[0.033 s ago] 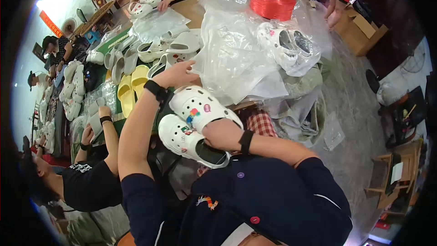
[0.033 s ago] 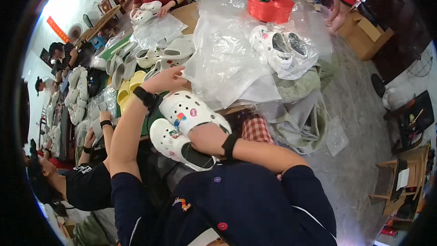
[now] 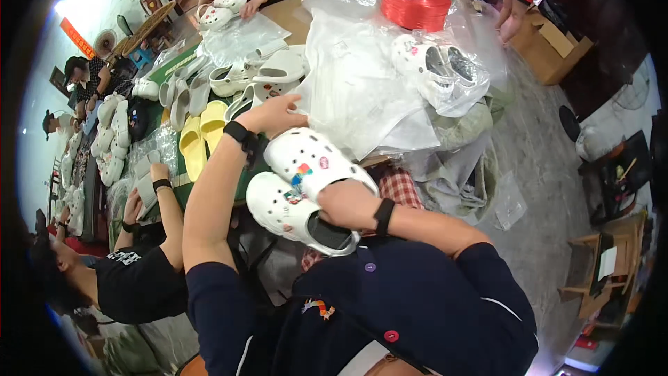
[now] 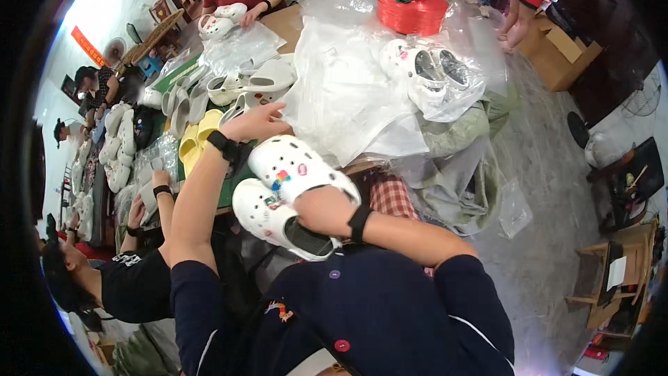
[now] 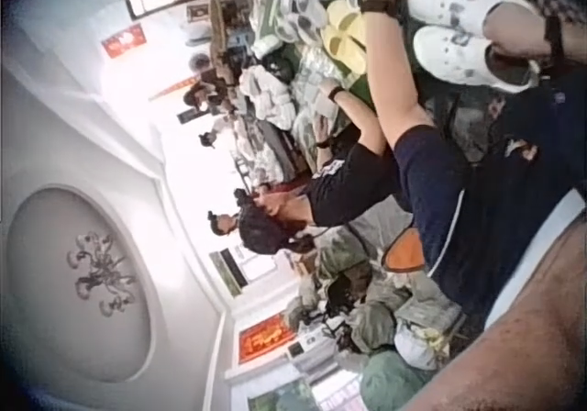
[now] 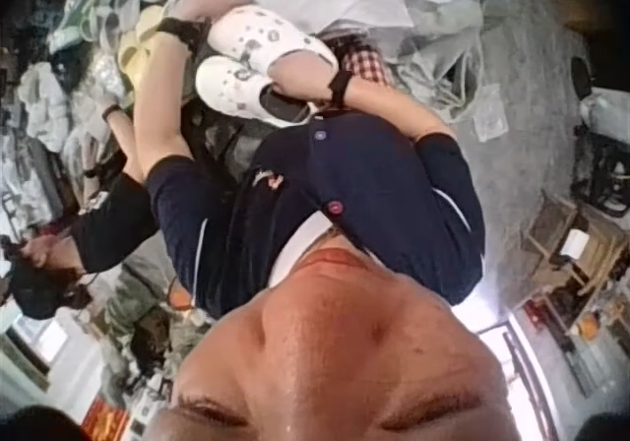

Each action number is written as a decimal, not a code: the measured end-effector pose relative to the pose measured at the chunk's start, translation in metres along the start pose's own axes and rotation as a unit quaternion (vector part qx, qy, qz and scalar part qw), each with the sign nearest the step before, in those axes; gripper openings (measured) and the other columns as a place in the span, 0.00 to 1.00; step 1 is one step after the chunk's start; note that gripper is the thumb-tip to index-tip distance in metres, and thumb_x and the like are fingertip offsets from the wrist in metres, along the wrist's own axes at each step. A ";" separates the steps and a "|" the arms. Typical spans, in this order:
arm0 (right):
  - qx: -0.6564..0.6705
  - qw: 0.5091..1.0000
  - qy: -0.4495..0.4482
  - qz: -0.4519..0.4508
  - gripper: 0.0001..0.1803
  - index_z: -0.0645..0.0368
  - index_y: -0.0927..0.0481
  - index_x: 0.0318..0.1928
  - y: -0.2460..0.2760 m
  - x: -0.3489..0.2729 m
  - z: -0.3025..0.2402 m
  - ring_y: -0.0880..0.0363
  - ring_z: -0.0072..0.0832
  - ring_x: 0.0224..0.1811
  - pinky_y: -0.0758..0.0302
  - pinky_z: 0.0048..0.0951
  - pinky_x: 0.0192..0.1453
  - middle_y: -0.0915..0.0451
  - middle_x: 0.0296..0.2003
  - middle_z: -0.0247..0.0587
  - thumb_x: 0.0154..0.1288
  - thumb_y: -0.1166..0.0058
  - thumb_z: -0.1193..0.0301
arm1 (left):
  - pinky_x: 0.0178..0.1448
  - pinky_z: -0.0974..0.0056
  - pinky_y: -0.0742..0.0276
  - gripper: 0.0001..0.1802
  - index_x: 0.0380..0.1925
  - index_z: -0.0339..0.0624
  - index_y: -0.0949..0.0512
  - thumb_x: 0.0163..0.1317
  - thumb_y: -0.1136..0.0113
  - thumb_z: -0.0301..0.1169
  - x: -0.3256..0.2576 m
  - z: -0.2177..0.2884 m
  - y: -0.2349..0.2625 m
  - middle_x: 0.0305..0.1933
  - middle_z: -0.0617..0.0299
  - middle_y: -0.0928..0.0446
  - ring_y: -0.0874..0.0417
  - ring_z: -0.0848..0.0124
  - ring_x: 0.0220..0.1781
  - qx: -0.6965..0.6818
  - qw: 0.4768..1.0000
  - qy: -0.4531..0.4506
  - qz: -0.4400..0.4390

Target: Packing pairs of clogs into plastic bags and placing them into a larger transport sack.

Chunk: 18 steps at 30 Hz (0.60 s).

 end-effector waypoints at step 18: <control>0.363 0.902 -0.144 0.183 0.16 0.64 0.24 0.54 0.055 -0.218 0.125 0.22 0.30 0.53 0.28 0.33 0.58 0.20 0.50 0.42 0.67 0.52 0.73 | 0.73 0.39 0.53 0.28 0.56 0.50 0.30 0.50 0.43 0.31 -0.010 0.047 -0.113 0.69 0.53 0.39 0.46 0.51 0.74 0.212 0.960 -0.181 0.021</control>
Point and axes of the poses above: each hand's wrist, its own x-axis towards the middle knuckle, its own y-axis out of the back of the hand, z = x × y, the point moved 2 cm from there along x, towards the middle knuckle
